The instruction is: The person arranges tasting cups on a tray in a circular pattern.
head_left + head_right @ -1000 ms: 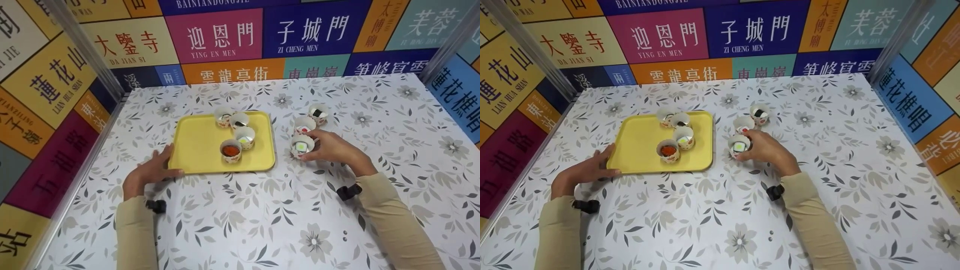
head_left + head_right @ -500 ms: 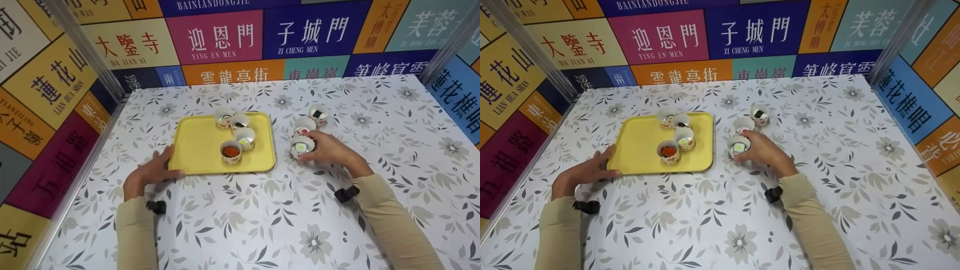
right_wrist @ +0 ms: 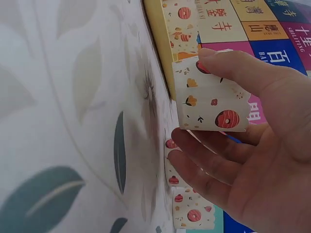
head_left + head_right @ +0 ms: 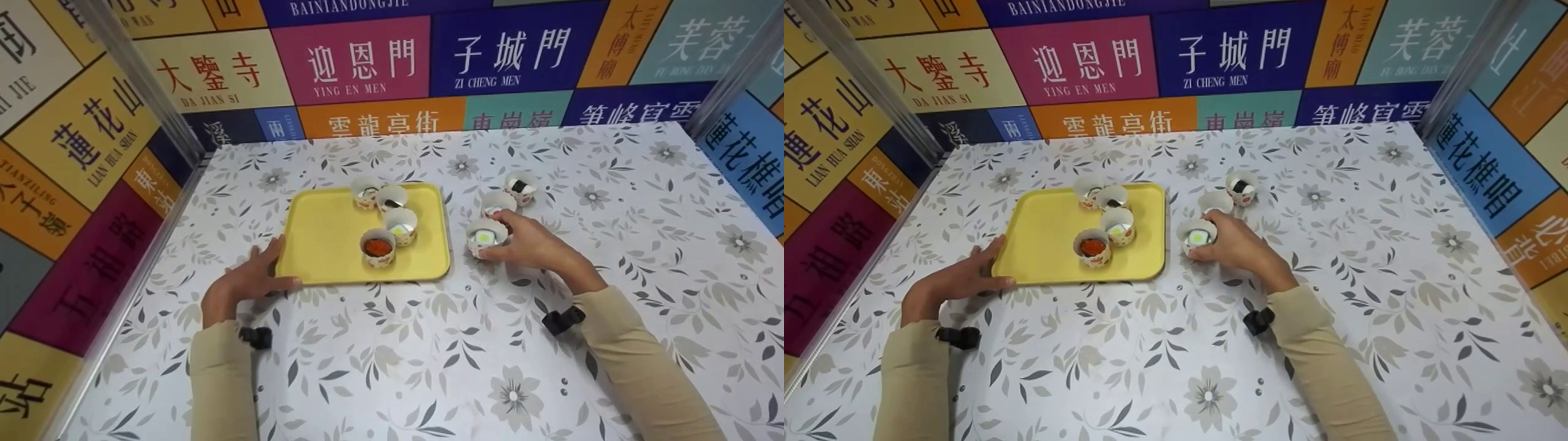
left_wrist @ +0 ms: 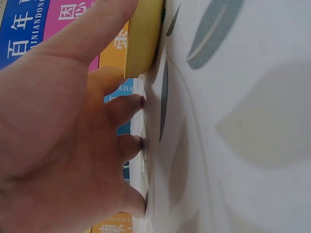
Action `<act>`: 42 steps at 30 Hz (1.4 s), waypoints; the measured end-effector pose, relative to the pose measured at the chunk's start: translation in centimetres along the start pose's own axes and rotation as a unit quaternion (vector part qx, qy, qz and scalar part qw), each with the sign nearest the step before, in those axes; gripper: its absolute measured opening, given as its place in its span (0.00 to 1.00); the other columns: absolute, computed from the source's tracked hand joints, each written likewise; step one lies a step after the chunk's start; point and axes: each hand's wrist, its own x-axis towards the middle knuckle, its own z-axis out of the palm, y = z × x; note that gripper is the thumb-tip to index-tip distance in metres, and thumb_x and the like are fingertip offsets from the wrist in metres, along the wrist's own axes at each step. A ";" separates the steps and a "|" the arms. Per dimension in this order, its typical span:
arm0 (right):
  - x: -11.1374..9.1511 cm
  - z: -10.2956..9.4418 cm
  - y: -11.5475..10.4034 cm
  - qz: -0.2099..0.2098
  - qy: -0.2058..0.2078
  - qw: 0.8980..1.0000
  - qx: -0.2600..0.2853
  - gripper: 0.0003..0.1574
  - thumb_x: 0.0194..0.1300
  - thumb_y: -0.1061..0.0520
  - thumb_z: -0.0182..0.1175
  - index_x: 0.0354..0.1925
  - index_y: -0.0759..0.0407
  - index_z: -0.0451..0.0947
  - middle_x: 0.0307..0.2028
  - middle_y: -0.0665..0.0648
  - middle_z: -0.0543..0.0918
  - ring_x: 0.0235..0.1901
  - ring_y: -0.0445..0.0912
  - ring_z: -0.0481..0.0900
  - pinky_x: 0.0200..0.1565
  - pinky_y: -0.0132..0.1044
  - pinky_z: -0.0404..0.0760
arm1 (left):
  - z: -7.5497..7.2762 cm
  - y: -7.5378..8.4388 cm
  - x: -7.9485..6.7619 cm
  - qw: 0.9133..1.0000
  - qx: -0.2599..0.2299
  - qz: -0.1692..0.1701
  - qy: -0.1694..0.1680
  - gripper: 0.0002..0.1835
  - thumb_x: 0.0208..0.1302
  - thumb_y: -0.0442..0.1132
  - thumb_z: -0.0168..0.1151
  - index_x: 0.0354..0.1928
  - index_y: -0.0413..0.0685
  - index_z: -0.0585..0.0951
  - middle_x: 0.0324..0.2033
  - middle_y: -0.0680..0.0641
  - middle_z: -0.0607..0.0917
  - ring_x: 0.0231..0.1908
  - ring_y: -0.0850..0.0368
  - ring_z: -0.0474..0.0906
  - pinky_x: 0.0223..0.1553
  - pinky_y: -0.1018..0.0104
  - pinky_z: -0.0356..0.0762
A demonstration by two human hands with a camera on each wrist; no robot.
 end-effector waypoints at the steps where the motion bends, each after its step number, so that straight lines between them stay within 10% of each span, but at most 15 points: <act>1: 0.0 0.1 -0.1 -0.003 -0.001 1.000 0.001 0.52 0.60 0.43 0.71 0.72 0.63 0.62 0.63 0.69 0.75 0.58 0.59 0.75 0.60 0.54 0.73 | 0.0 0.0 0.0 1.000 0.001 -0.001 0.000 0.63 0.54 0.70 0.67 0.79 0.71 0.33 0.80 0.45 0.29 0.78 0.38 0.19 0.70 0.25 0.24; 33: -1.4 5.4 -6.0 -0.098 0.007 0.995 0.024 0.38 0.56 0.51 0.75 0.61 0.59 0.72 0.56 0.58 0.80 0.56 0.52 0.78 0.59 0.49 0.76 | 0.0 0.4 0.1 1.000 -0.012 -0.026 -0.006 0.62 0.53 0.70 0.67 0.78 0.77 0.33 0.78 0.40 0.23 0.77 0.36 0.18 0.71 0.25 0.27; 42: -1.3 7.3 -7.6 -0.111 0.002 0.994 0.004 0.37 0.56 0.49 0.75 0.60 0.57 0.73 0.53 0.56 0.81 0.52 0.50 0.80 0.56 0.47 0.78 | -0.1 -0.2 0.2 0.999 0.023 0.030 0.007 0.63 0.58 0.67 0.66 0.80 0.61 0.34 0.80 0.45 0.32 0.77 0.35 0.18 0.72 0.25 0.28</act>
